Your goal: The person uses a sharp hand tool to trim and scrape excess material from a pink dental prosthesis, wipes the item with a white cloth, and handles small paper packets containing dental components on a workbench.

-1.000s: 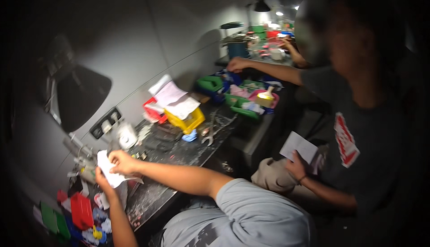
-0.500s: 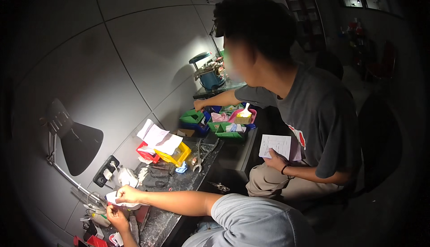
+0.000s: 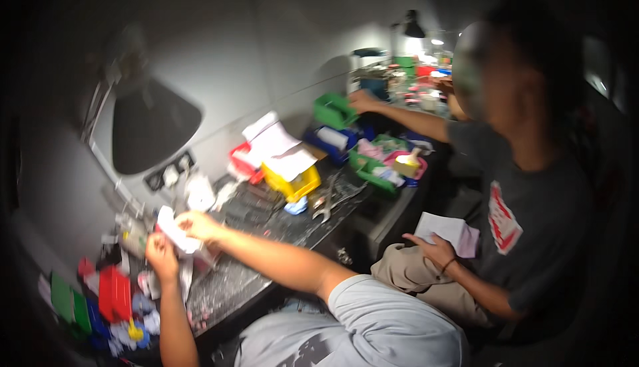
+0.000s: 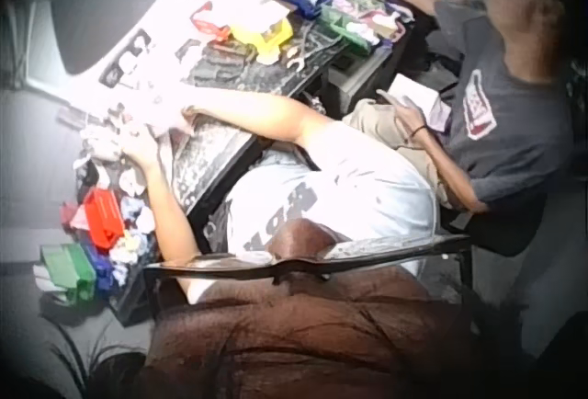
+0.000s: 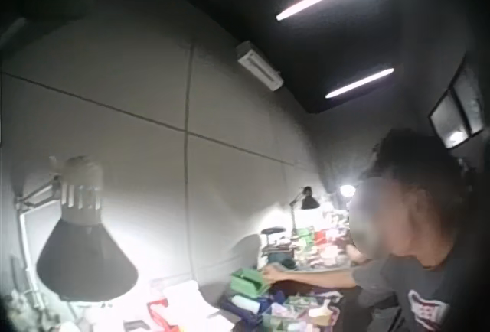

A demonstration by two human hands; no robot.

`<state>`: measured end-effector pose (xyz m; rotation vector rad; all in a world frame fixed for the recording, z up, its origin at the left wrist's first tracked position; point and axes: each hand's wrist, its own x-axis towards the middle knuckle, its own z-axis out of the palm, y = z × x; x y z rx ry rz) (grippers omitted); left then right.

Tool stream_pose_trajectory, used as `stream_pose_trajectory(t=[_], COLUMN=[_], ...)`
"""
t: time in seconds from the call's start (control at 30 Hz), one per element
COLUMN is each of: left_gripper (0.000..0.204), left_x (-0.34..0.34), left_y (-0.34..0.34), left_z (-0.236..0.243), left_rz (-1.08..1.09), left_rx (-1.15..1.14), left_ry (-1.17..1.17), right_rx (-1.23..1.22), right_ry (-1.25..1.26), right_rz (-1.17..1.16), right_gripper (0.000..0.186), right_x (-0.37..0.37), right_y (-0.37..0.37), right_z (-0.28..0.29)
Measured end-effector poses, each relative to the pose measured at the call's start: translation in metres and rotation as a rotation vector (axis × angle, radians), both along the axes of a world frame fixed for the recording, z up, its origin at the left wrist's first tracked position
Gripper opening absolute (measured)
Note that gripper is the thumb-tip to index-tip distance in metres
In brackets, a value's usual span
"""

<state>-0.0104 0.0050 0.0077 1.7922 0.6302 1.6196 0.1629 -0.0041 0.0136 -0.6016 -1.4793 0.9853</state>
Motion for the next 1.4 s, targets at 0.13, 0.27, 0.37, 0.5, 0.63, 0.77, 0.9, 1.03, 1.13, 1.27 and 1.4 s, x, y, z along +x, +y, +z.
stream_pose_trajectory(t=[0.13, 0.27, 0.37, 0.5, 0.63, 0.77, 0.9, 1.03, 1.13, 1.27, 1.4], left_gripper=[0.006, 0.014, 0.012, 0.010, 0.006, 0.009, 0.010, 0.009, 0.009, 0.009, 0.008], left_x=[0.019, 0.040, 0.028, 0.020, 0.026, 0.028, 0.027, 0.018, 0.022, 0.025, 0.022], left_y=[0.008, -0.030, -0.025, -0.017, -0.030, -0.036, -0.028, -0.017, -0.024, -0.033, -0.029], left_z=[-0.017, 0.011, 0.015, 0.017, 0.020, 0.025, 0.020, 0.016, 0.019, 0.024, 0.020], left_rz=[0.075, 0.011, -0.003, -0.029, 0.200, 0.395, 0.275, 0.024, 0.071, 0.284, 0.308], left_rx=[0.016, -0.079, -0.158, -0.189, 0.176, 0.482, 0.246, -0.083, -0.020, 0.413, 0.497], left_ry=[0.035, 0.027, -0.079, -0.119, 0.137, 0.294, 0.129, -0.075, 0.007, 0.294, 0.343], right_rx=[-0.192, -0.179, -0.296, -0.278, -0.334, -0.348, -0.331, -0.347, -0.339, -0.339, -0.351], right_ry=[-0.015, 0.215, 0.133, 0.177, 0.262, 0.381, 0.244, 0.270, 0.350, 0.372, 0.319], right_rz=[-0.005, -0.153, 0.089, 0.105, 0.012, 0.005, 0.093, 0.122, 0.127, 0.127, 0.022], right_gripper=[0.020, 0.021, 0.023, 0.028, 0.012, 0.010, 0.018, 0.024, 0.020, 0.015, 0.012], right_x=[0.022, 0.007, 0.022, 0.013, 0.008, 0.005, 0.009, 0.006, 0.010, 0.014, 0.008], right_y=[0.007, -0.040, -0.028, -0.030, -0.031, -0.024, -0.021, -0.031, -0.026, -0.017, -0.027], right_z=[-0.016, 0.029, 0.023, 0.026, 0.022, 0.011, 0.010, 0.021, 0.013, 0.003, 0.014])
